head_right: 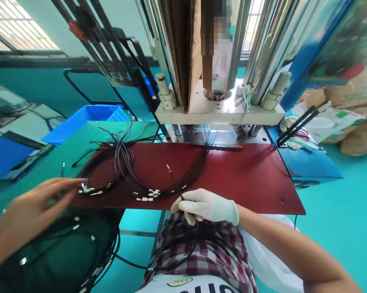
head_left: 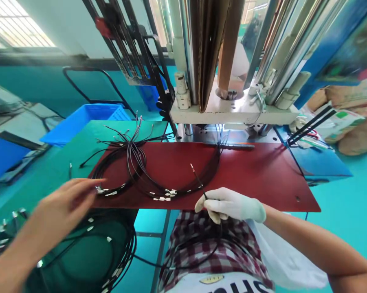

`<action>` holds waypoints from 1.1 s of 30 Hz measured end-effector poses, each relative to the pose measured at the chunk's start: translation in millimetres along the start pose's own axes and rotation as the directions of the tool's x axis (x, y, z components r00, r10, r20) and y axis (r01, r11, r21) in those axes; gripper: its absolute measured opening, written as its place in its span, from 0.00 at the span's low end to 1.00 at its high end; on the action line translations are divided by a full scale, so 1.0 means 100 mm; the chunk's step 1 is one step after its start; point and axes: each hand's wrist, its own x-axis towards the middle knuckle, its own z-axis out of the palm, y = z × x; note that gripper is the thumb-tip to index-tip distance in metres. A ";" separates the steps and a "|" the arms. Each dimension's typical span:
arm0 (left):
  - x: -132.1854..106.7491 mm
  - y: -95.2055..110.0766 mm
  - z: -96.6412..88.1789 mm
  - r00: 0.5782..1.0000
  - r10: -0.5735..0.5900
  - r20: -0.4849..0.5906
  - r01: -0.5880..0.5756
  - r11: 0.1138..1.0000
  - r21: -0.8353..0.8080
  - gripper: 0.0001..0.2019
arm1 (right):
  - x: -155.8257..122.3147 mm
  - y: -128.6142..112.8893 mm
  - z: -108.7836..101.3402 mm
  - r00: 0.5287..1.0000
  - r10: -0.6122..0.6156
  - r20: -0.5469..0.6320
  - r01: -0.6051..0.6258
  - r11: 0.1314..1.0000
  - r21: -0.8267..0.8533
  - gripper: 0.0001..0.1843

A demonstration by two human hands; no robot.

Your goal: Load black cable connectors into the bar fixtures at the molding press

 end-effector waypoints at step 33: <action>0.56 1.86 1.02 0.896 0.155 0.415 0.380 0.213 -0.900 0.16 | 0.14 0.39 0.09 0.983 -0.128 -0.132 0.155 0.963 0.222 0.27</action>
